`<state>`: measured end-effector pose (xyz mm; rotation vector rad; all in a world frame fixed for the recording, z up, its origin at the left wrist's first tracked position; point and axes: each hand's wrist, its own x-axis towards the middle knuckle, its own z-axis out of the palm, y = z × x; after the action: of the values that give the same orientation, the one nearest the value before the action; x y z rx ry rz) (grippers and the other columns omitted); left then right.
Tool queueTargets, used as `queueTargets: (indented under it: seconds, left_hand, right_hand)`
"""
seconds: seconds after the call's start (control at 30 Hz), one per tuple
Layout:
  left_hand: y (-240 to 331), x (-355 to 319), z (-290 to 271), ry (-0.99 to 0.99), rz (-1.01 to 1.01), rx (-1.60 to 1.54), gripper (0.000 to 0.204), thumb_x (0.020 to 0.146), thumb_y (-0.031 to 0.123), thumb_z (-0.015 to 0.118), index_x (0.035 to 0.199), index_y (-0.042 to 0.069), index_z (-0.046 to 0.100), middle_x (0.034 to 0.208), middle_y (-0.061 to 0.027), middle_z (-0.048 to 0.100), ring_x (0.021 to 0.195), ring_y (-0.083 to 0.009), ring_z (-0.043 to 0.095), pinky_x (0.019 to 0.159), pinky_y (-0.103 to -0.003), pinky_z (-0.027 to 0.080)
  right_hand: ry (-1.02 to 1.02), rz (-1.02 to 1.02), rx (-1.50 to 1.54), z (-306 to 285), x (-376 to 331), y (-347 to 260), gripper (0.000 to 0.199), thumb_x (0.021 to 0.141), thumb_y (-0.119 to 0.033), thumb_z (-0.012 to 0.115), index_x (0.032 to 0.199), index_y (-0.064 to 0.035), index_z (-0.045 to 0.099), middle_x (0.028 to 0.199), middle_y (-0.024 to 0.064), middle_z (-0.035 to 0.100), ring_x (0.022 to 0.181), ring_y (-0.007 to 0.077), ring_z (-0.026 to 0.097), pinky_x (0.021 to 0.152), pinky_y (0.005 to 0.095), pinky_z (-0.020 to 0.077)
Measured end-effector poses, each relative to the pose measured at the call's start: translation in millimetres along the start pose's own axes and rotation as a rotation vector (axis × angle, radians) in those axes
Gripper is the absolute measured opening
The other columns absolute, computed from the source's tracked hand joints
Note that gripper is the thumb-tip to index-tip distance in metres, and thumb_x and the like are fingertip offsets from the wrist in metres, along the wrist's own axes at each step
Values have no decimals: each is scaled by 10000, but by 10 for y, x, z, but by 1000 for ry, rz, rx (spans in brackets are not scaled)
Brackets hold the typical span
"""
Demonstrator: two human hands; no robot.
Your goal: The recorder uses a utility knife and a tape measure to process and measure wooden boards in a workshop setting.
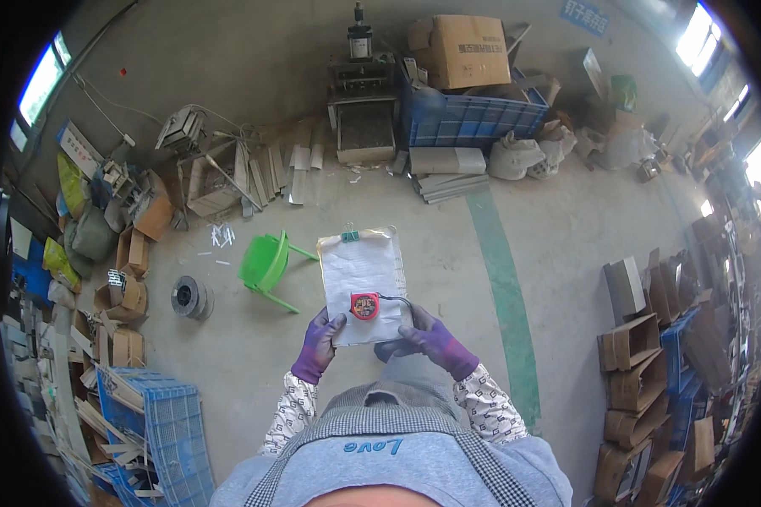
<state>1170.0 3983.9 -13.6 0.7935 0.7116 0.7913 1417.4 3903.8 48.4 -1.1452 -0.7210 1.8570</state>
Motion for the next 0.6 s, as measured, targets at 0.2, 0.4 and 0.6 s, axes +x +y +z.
queueTargets:
  seconds: [0.2, 0.4, 0.6]
  left_hand:
    - [1012, 2114, -526, 195, 150, -9, 527, 969, 329, 630, 1351, -11, 500, 1230, -68, 618, 1096, -147, 605, 941, -298, 482]
    - [1431, 3920, -1669, 294, 193, -201, 811, 925, 634, 532, 1490, 85, 337, 1368, -136, 517, 1216, -263, 546, 953, -399, 488]
    - [489, 4855, -3240, 803, -162, -267, 840, 885, 628, 605, 1482, 101, 338, 1440, -177, 442, 1297, -339, 471, 1035, -479, 411]
  right_hand:
    - [19, -30, -128, -561, 2620, -1360, 508, 988, -185, 583, 1417, 13, 395, 1174, 129, 608, 814, 210, 713, 689, 255, 590]
    - [-22, -64, -84, -1110, 5422, -2312, 519, 983, -204, 603, 1425, -15, 407, 1046, 80, 624, 734, 144, 655, 674, 243, 565]
    - [138, -116, -46, -1686, 8019, -3461, 440, 970, -112, 602, 1388, -94, 467, 1012, 8, 577, 858, 122, 601, 813, 339, 575]
